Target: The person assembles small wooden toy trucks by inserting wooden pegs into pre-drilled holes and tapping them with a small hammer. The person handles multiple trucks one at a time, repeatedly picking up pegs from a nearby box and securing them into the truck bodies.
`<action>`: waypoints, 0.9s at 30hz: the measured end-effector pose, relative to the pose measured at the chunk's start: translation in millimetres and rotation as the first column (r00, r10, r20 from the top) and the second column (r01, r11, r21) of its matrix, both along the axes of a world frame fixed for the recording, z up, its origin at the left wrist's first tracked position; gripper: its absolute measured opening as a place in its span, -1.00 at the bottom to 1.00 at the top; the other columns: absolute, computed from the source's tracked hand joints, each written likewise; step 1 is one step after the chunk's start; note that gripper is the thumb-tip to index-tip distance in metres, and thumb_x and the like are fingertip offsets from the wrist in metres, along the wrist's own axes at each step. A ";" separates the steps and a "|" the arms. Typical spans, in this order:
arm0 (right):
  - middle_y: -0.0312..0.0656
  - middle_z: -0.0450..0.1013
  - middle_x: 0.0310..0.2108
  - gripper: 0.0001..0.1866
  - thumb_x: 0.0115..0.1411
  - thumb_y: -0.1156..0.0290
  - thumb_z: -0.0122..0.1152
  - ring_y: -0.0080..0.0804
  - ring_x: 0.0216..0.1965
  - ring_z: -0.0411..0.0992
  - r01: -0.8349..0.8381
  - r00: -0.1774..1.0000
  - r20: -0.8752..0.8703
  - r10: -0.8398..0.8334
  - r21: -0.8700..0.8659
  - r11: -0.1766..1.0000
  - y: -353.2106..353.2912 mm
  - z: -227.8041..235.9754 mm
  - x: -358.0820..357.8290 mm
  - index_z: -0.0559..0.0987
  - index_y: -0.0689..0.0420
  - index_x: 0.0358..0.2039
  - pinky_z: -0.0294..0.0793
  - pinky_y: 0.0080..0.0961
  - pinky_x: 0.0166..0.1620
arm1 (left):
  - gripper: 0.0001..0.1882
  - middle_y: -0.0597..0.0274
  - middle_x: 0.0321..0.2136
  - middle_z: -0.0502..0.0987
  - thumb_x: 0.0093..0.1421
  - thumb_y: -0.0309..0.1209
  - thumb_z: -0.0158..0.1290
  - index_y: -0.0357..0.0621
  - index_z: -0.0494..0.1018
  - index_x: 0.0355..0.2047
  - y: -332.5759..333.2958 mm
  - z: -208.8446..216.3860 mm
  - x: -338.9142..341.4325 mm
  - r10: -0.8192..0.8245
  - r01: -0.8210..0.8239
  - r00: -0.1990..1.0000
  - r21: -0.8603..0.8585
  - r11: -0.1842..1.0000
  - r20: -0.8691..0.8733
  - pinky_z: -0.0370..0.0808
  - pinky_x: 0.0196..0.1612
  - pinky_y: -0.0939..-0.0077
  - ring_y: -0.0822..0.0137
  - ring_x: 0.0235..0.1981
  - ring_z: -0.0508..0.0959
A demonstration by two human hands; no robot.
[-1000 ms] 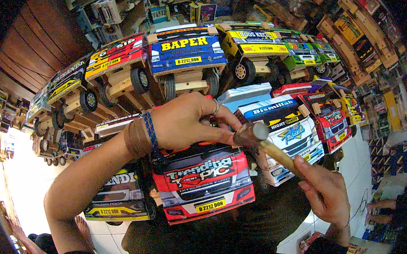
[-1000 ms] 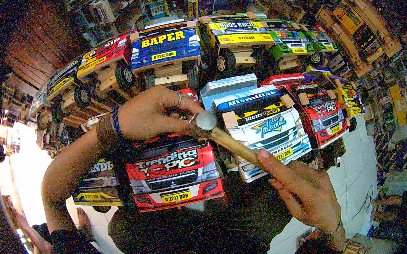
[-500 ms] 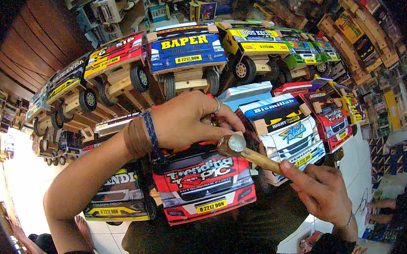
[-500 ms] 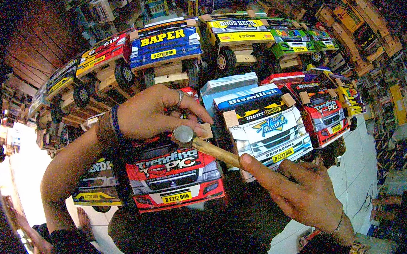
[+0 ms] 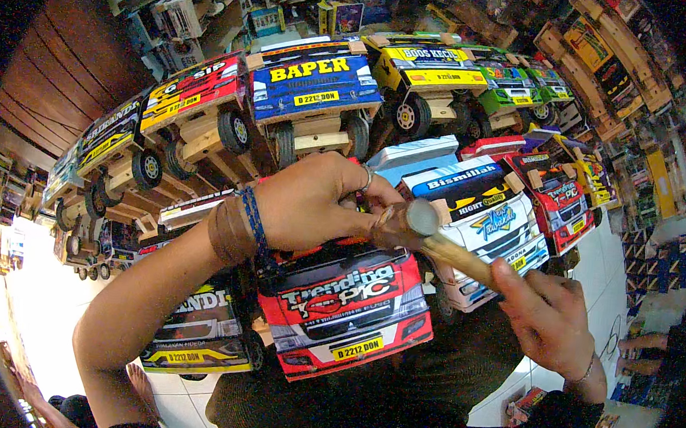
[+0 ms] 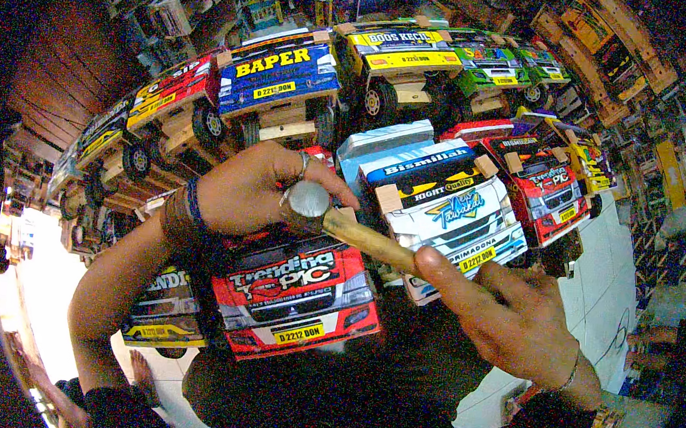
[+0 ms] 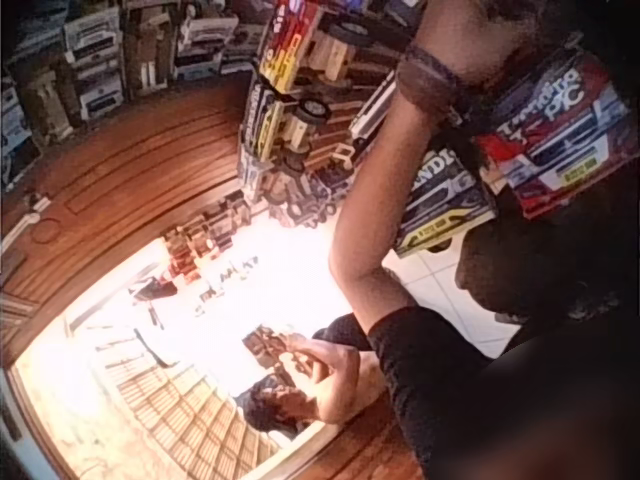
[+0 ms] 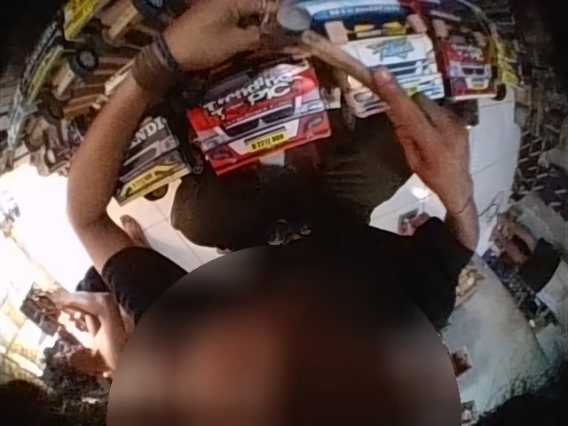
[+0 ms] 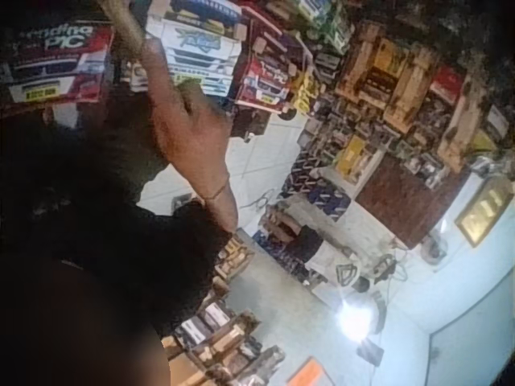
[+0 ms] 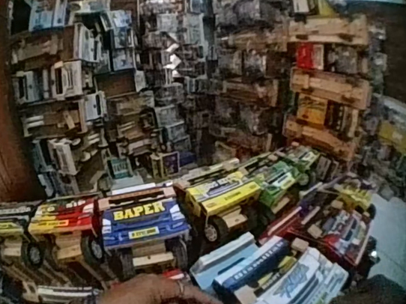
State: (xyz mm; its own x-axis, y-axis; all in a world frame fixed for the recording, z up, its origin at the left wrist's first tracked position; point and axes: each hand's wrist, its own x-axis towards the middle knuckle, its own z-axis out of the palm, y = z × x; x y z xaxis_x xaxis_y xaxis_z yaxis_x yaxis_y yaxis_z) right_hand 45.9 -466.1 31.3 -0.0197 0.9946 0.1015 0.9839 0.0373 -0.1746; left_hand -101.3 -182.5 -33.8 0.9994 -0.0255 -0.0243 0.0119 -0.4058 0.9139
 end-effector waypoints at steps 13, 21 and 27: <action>-0.36 0.25 -0.61 -0.24 -0.11 0.56 0.31 -0.40 -0.63 0.33 -0.071 0.988 0.124 0.087 -0.126 0.989 1.9 -1.6 0.6 0.42 0.02 0.21 0.37 -0.41 -0.53 | -0.73 0.23 -0.25 0.63 0.16 -0.48 0.15 -0.18 0.57 -0.10 1.8 -2.6 -1.5 0.007 -0.006 1.000 0.029 1.000 -0.028 0.49 -0.08 0.49 0.44 -0.21 0.58; -0.34 0.30 -0.60 -0.25 -0.09 0.55 0.31 -0.37 -0.63 0.35 -0.037 0.994 0.096 0.047 -0.101 0.994 3.4 3.6 -0.5 0.42 0.03 0.21 0.34 -0.40 -0.54 | -0.69 0.16 -0.34 0.65 0.17 -0.30 0.19 -0.11 0.58 -0.09 1.2 -7.9 0.1 0.015 -0.015 0.995 -0.007 1.000 0.102 0.50 -0.19 0.48 0.40 -0.32 0.60; -0.28 0.31 -0.59 -0.44 0.22 0.43 0.09 -0.42 -0.63 0.33 0.131 0.990 -0.054 -0.127 0.069 0.989 -12.4 1.7 12.0 0.32 0.18 0.25 0.30 -0.44 -0.54 | -0.71 0.16 -0.34 0.65 0.17 -0.23 0.21 -0.04 0.63 -0.13 -2.1 -0.4 -2.2 0.048 -0.052 0.997 0.076 0.996 0.053 0.50 -0.20 0.49 0.39 -0.32 0.61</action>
